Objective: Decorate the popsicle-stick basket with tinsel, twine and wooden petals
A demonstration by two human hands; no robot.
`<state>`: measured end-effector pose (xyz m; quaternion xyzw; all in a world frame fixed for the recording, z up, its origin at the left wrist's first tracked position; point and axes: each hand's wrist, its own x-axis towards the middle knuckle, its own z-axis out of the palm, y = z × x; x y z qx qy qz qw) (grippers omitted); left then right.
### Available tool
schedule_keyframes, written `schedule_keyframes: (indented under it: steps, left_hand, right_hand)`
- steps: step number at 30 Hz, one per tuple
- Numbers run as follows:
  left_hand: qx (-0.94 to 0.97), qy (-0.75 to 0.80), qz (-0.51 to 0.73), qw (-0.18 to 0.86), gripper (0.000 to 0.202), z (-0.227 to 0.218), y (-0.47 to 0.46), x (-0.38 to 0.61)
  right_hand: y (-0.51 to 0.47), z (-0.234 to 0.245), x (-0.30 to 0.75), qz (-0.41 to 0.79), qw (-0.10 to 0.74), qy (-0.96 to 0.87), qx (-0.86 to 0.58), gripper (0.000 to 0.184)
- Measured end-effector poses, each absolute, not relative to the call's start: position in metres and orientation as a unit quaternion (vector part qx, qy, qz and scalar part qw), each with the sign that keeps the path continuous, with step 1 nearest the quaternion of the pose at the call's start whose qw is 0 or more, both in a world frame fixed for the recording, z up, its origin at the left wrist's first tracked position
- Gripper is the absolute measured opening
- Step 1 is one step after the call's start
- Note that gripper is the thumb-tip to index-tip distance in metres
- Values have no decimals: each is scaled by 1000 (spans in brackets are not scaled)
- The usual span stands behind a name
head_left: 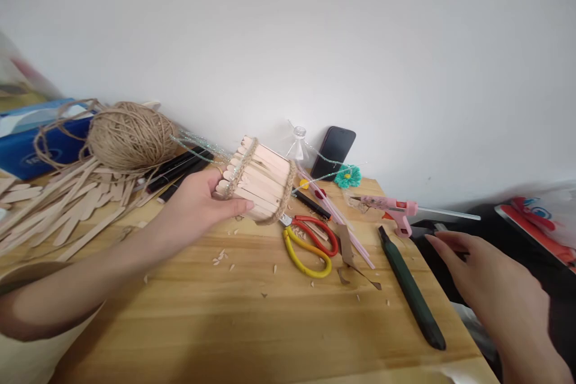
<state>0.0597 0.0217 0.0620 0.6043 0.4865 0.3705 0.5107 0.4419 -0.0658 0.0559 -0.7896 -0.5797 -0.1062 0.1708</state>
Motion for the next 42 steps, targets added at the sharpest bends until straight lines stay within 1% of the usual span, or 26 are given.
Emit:
schedule_keyframes:
  steps: [1,2,4,5,7,10,12,17,21,26,29,32,35,38,42]
  left_hand:
    - [606,485,370,510,30,61,22,60]
    - [608,481,369,513,30,61,23,60]
    - [609,469,369,523,31,59,23,60]
    - [609,462,370,528,31,58,23,60]
    - [607,453,374,535,32,56,22,59]
    - [603,447,377,542,34,53,22,54]
    - [606,449,378,537,35,52,22,50]
    - [608,452,368,539,29,54,24,44]
    - [608,455,365,538,31,53,27,42]
    - [612,449,362,542,30,51,28,41]
    - [619,437,359,545,28,53,26,42]
    - [622,442,352,542,25,56,23,44]
    - [621,442,340,551,23,58,20,45]
    - [620,426,327,572,23,57,16,46]
    - [621,400,312,597,22,56,11,47]
  right_hand:
    - [-73,58,421,-137,177,-587,-778,24]
    - [-78,58,398,-106,211,-650,-723,22]
    - [-81,54,352,17,226,-760,-609,13]
    - [-80,49,331,67,208,-801,-558,10]
    - [-72,40,297,131,173,-842,-494,15]
    - [-55,28,271,176,118,-846,-488,18]
    - [-45,23,266,182,102,-844,-494,18]
    - [-31,14,266,209,90,-844,-485,15]
    - [-28,11,267,242,97,-840,-476,16]
    - [-31,29,269,275,143,-815,-490,9]
    - [-35,48,270,307,224,-776,-503,10]
    - [-35,65,269,343,318,-738,-486,8]
    - [-30,77,264,344,374,-729,-459,7]
    - [-24,81,257,335,396,-723,-457,5]
    - [-20,83,251,313,376,-736,-469,4]
